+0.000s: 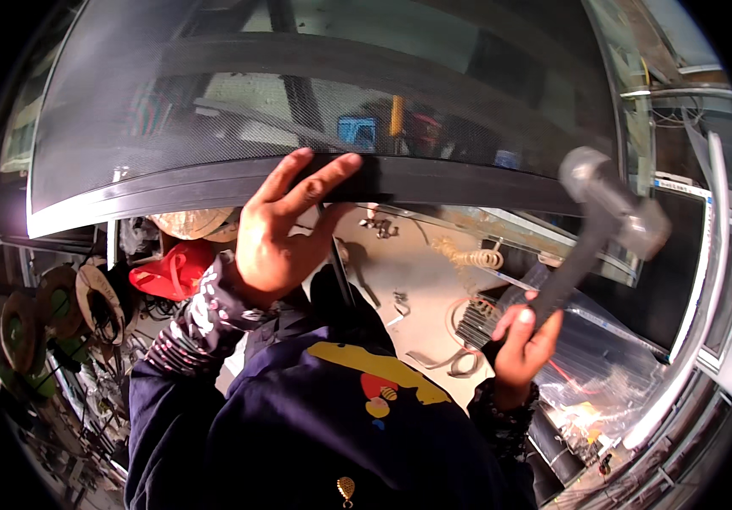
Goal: The person assembles a window screen by hammering a black frame into the edges of the screen mesh using a mallet and then tucking in a rubber gasket seal.
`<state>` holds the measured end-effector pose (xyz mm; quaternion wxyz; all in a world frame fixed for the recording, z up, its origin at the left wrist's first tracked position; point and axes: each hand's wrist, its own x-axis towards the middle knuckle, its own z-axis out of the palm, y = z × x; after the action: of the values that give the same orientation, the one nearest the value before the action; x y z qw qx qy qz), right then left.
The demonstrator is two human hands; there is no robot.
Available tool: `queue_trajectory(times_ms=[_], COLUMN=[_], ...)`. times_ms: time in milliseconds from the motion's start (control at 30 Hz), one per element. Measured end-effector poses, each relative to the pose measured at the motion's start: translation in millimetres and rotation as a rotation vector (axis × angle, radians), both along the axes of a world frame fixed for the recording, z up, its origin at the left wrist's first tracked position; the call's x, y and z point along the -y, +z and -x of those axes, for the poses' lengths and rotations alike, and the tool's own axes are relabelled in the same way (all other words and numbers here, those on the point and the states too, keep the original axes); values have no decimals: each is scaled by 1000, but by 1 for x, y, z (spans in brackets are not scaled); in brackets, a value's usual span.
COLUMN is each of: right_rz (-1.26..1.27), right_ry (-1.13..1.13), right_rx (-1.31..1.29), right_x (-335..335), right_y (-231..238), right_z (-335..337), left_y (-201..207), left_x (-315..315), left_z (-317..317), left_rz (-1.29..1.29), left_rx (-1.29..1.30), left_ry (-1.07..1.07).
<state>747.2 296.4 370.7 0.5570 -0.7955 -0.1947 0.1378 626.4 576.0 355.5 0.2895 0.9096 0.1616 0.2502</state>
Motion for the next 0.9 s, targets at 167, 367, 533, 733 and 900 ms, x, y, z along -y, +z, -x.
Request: queue_trajectory(times_ms=[167, 367, 533, 733, 900], right_rz=[307, 407, 29, 102, -327], right_ry=[29, -33, -176, -100, 26], right_rx=[133, 20, 1, -200, -11], right_x=[-2, -17, -27, -27, -89], right_y=[3, 37, 14, -43, -44], right_z=[20, 32, 52, 83, 120], left_y=[-15, -21, -11, 8, 28], left_x=[1, 0, -9, -58, -152], left_z=[-1, -3, 2, 59, 201], left_rz=[32, 125, 107, 34, -209], left_rx=[123, 167, 180, 16, -341], left_ry=[-26, -26, -65, -172, 79])
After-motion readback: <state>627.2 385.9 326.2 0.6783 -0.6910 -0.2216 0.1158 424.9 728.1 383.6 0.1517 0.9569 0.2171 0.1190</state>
